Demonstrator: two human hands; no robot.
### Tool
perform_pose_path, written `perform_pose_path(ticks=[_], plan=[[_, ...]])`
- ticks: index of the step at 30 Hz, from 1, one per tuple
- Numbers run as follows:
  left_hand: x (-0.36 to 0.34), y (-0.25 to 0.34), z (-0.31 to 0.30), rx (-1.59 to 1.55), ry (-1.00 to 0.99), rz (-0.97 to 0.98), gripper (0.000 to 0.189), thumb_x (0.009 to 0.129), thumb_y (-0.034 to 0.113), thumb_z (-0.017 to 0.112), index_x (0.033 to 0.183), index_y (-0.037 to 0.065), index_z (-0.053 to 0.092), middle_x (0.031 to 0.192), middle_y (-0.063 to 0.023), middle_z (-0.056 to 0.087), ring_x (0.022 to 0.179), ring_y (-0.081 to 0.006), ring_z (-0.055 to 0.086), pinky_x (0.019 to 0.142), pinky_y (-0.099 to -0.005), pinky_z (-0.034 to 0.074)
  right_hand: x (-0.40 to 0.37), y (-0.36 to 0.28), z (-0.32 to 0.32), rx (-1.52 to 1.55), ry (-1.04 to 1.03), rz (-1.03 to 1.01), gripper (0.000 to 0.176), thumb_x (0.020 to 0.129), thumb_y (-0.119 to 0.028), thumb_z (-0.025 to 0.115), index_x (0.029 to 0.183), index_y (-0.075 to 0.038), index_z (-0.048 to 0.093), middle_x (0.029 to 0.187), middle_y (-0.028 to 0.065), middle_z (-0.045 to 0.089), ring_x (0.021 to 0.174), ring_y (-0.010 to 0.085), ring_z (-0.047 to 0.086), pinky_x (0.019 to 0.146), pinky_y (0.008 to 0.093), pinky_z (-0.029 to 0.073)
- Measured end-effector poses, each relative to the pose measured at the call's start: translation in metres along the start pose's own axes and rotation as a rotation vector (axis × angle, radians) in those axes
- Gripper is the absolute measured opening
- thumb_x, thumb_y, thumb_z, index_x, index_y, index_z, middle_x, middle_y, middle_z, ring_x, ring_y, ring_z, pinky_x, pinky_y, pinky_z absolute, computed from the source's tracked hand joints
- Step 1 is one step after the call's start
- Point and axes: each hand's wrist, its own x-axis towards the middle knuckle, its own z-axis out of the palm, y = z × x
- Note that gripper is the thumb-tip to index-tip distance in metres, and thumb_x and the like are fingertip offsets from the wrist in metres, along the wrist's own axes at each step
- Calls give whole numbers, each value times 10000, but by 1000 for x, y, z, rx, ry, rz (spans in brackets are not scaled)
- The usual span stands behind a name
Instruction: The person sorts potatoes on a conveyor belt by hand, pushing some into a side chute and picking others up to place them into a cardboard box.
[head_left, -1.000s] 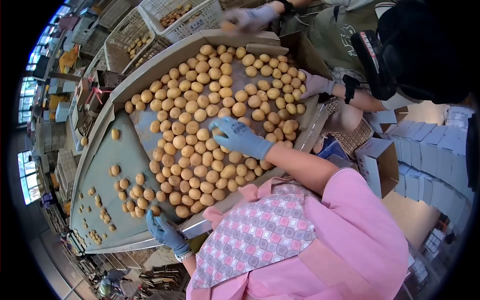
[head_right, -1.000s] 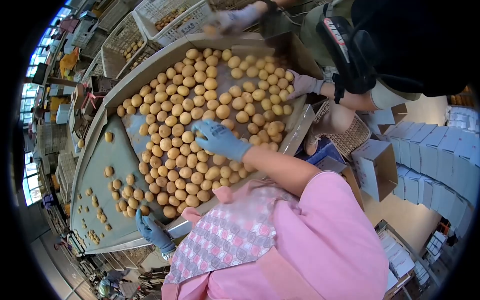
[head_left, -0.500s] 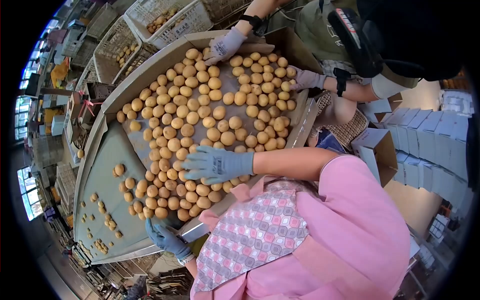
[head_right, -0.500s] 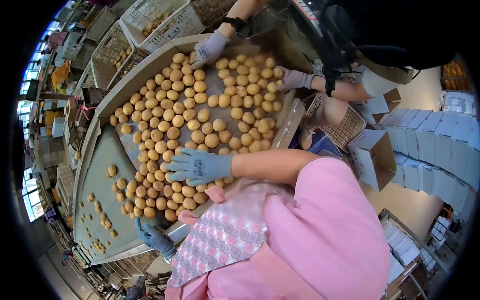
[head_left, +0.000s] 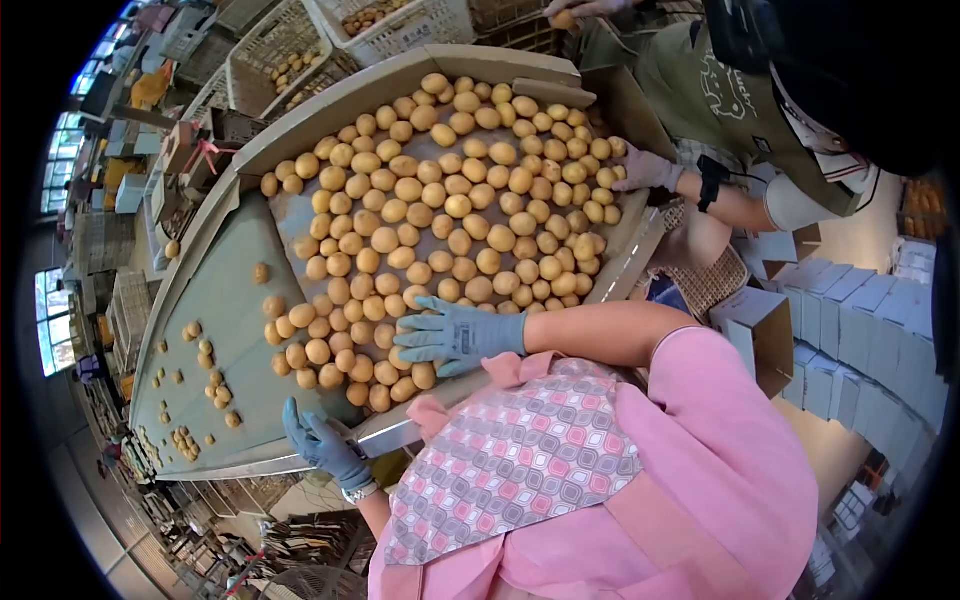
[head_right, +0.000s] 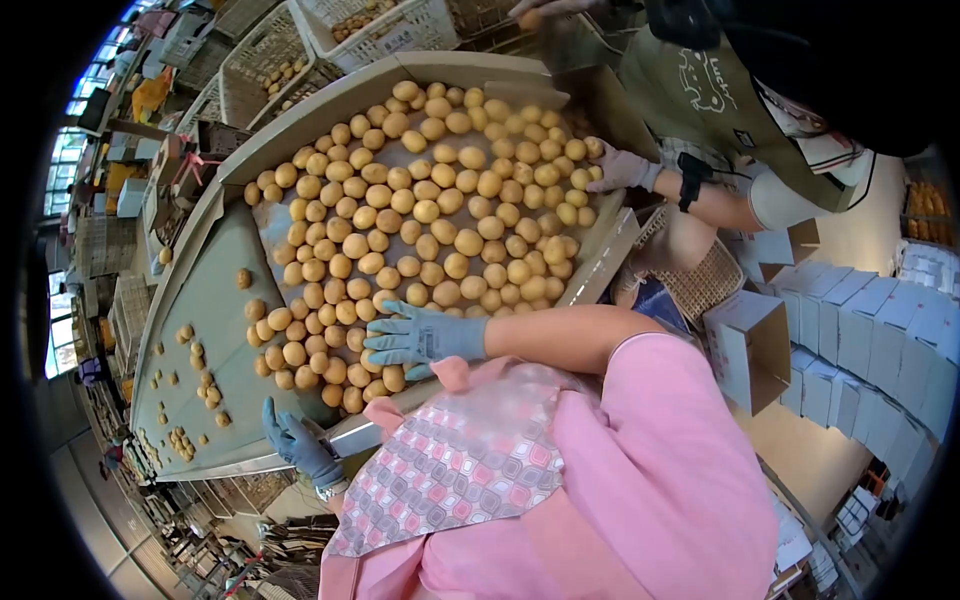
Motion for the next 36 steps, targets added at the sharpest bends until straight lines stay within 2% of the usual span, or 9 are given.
perform_pose_path(ticks=[2,5,9,16,23,30,31,34,36], plan=[[2,-16,1,31,-11,40,414,1074,157,590,1423,-56,648,1439,-216,681,1298,-370,650,1125,-463,488,7,24,-4,-17,-195,-19,765,1005,-541,652,1662,-210,442,1735,62,404,1615,305,343,1335,603,213],[-2,-4,0,20,10,12,425,1072,162,600,1434,-57,633,1438,-234,670,1290,-383,648,1122,-469,488,18,50,-22,-8,-62,278,746,1014,-506,646,1653,-167,463,1756,112,370,1625,338,314,1334,609,204],[-2,-6,0,15,54,-2,414,1073,153,603,1431,-54,633,1437,-229,668,1308,-378,633,1126,-472,481,-5,45,-40,-46,-6,471,738,1008,-444,675,1636,-113,474,1756,153,359,1639,369,278,1316,619,234],[0,-5,4,-85,100,-115,391,1091,149,592,1425,-46,642,1436,-211,673,1300,-363,638,1114,-455,480,-62,2,-102,210,-135,473,672,982,-351,726,1566,-74,542,1631,167,514,1535,395,446,1290,546,319],[0,-14,-5,-17,52,-20,426,1082,132,580,1467,-49,616,1480,-188,658,1313,-330,631,1136,-440,470,-20,11,-46,31,-166,156,711,1020,-456,673,1636,-156,482,1719,128,419,1621,347,329,1303,605,249],[-1,-10,-11,-16,115,-37,388,1073,113,603,1422,-53,646,1433,-225,672,1300,-385,637,1112,-477,489,38,25,-36,-190,1,427,756,1019,-507,642,1674,-197,426,1752,104,377,1623,328,318,1315,602,214],[-1,-13,-10,-50,124,-59,388,1066,101,603,1420,-50,648,1429,-218,677,1293,-383,641,1105,-476,494,36,15,-59,-152,-232,271,714,998,-427,672,1632,-161,479,1712,107,431,1599,328,360,1313,589,230],[1,-12,-9,-67,155,-48,384,1060,97,605,1415,-43,654,1423,-210,683,1279,-382,648,1097,-476,499,-17,6,-85,97,-306,89,624,1008,-302,666,1595,-142,528,1678,112,473,1598,317,380,1328,573,224],[2,-14,-11,-58,163,-55,371,1057,91,605,1400,-37,666,1414,-207,688,1265,-380,655,1093,-476,502,-36,14,-112,44,-371,126,548,966,-255,690,1485,-93,620,1565,121,576,1491,324,504,1266,510,365]])
